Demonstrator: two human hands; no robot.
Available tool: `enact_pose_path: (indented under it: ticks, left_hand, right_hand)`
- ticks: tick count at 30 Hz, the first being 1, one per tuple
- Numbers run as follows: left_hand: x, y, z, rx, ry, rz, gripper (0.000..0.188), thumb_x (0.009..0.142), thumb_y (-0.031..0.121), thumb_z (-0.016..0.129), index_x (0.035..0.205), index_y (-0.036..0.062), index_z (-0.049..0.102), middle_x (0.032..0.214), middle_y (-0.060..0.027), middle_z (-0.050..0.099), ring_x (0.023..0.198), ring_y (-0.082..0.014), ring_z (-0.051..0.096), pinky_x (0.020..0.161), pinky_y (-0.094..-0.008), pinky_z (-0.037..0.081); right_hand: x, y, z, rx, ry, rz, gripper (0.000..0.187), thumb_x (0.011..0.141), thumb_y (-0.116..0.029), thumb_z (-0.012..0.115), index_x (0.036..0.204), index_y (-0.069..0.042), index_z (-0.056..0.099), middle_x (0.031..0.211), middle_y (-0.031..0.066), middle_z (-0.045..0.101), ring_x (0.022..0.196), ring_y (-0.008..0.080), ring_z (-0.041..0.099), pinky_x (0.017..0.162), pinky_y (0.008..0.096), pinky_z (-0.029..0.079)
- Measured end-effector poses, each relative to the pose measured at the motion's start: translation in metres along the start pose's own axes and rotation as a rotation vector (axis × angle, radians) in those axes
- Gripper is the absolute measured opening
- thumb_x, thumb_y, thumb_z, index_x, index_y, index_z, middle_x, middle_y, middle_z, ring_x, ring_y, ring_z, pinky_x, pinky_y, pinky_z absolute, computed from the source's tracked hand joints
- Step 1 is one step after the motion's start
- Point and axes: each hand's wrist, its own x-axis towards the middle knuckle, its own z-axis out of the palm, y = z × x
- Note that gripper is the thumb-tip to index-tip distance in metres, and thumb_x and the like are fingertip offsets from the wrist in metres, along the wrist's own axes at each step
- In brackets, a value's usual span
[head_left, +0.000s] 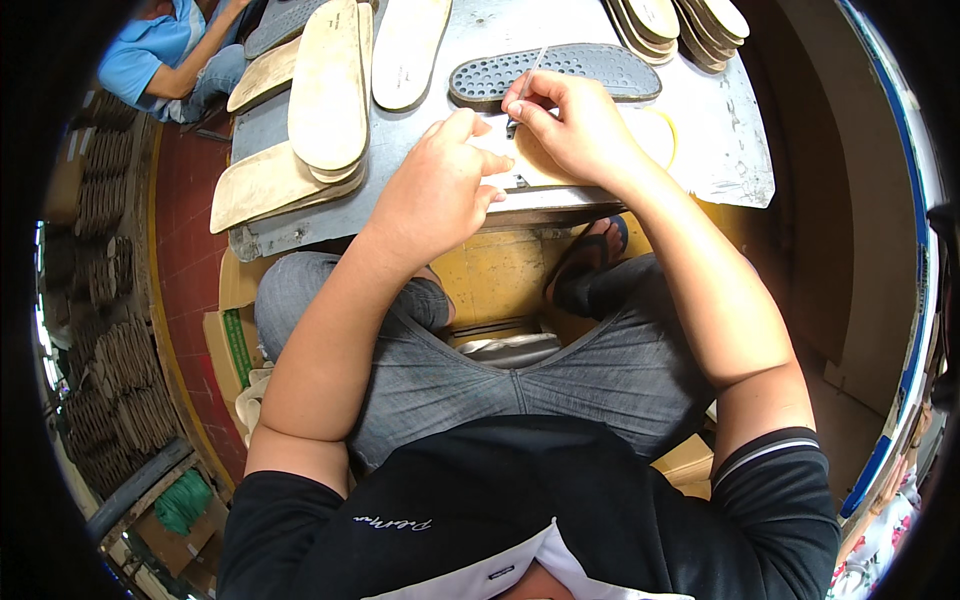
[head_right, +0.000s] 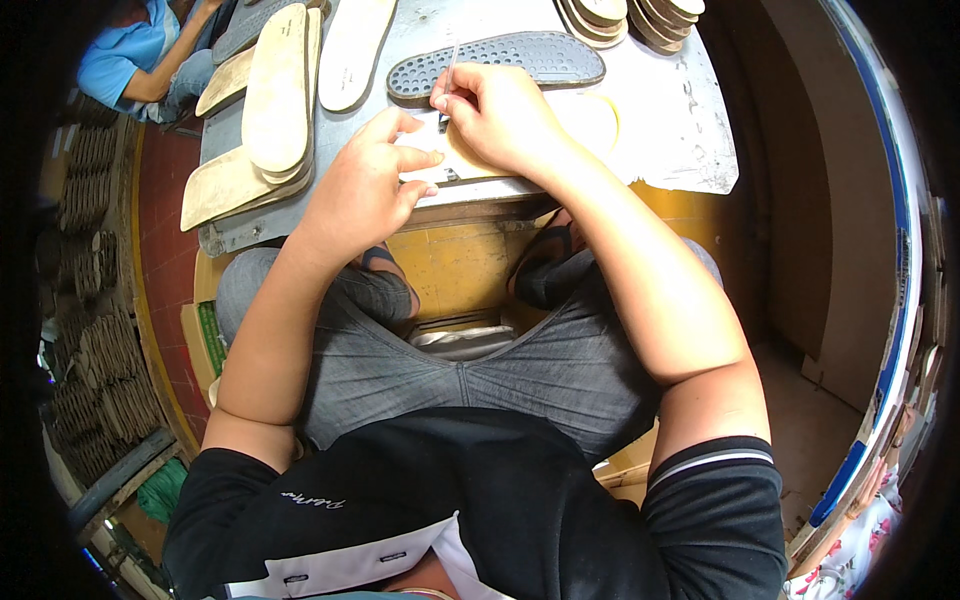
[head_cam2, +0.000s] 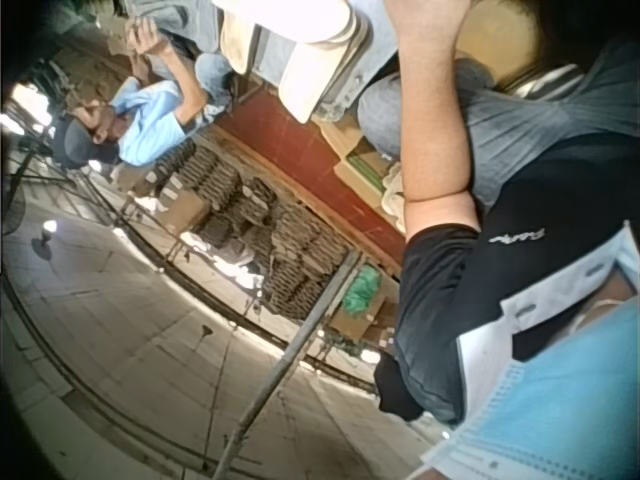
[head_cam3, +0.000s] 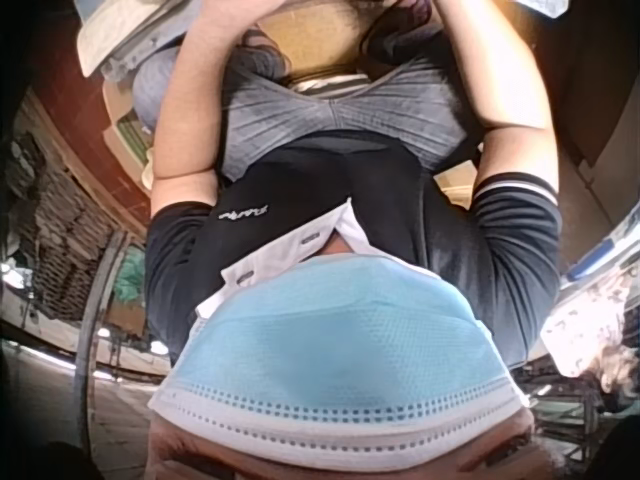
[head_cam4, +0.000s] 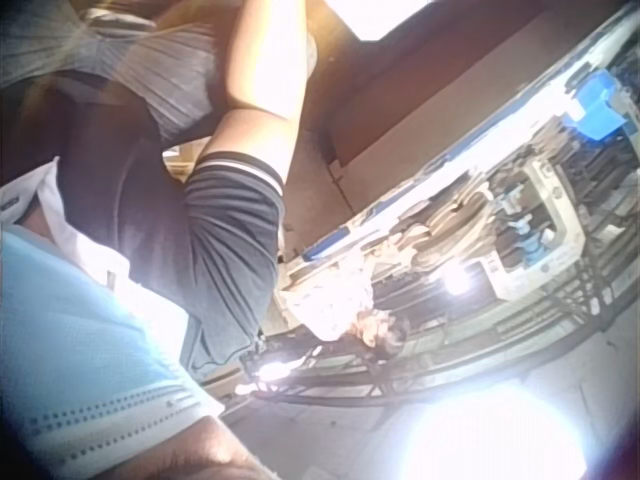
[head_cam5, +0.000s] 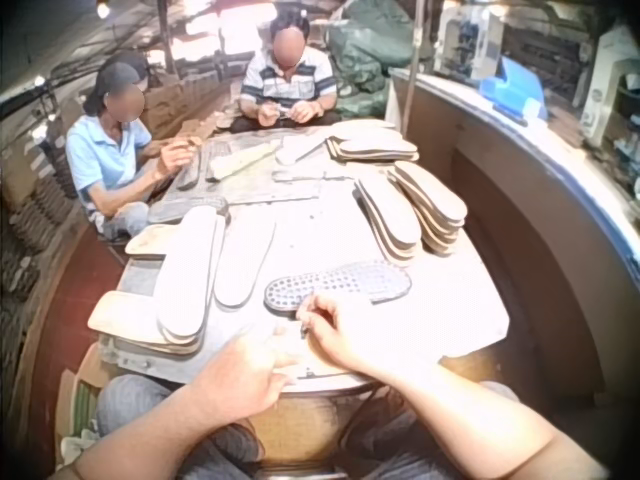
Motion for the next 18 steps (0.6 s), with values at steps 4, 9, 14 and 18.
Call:
enact_pose_path:
  ticks: [4, 9, 14, 18]
  left_hand:
    - [0.001, -0.001, 0.001, -0.001, 0.002, 0.011, 0.038, 0.088, 0.003, 0.098, 0.125, 0.0018, 0.093, 0.14, -0.0238, 0.075, 0.128, -0.0434, 0.077, 0.11, -0.0491, 0.064]
    - [0.001, 0.0, -0.001, -0.007, -0.016, -0.003, 0.039, 0.088, 0.003, 0.098, 0.127, 0.0022, 0.093, 0.139, -0.023, 0.075, 0.127, -0.0431, 0.077, 0.11, -0.0491, 0.064]
    - [0.002, -0.003, 0.0, -0.009, -0.009, 0.019, 0.039, 0.089, 0.003, 0.098, 0.127, 0.0031, 0.093, 0.14, -0.0225, 0.075, 0.125, -0.0426, 0.077, 0.11, -0.0489, 0.064]
    - [0.001, -0.004, 0.001, -0.045, -0.006, -0.001, 0.035, 0.088, 0.003, 0.097, 0.123, 0.004, 0.093, 0.134, -0.0223, 0.075, 0.127, -0.0437, 0.076, 0.111, -0.0507, 0.064]
  right_hand:
    - [0.001, 0.007, 0.007, 0.044, 0.077, -0.057, 0.019, 0.111, -0.022, 0.08, 0.117, -0.005, 0.087, 0.091, 0.0184, 0.082, 0.083, 0.0308, 0.08, 0.084, 0.0444, 0.064]
    - [-0.001, 0.004, 0.006, 0.023, 0.073, -0.043, 0.02, 0.11, -0.023, 0.081, 0.116, -0.005, 0.088, 0.09, 0.0183, 0.082, 0.081, 0.0305, 0.08, 0.083, 0.0443, 0.064]
    - [-0.005, -0.006, -0.005, -0.006, 0.003, 0.043, 0.022, 0.116, -0.022, 0.08, 0.122, -0.002, 0.084, 0.105, 0.01, 0.086, 0.095, 0.0174, 0.08, 0.092, 0.0381, 0.065]
    - [-0.018, -0.016, -0.023, 0.07, -0.167, 0.078, 0.018, 0.117, -0.014, 0.079, 0.111, 0.003, 0.08, 0.114, 0.0078, 0.086, 0.105, 0.0141, 0.078, 0.094, 0.0342, 0.063]
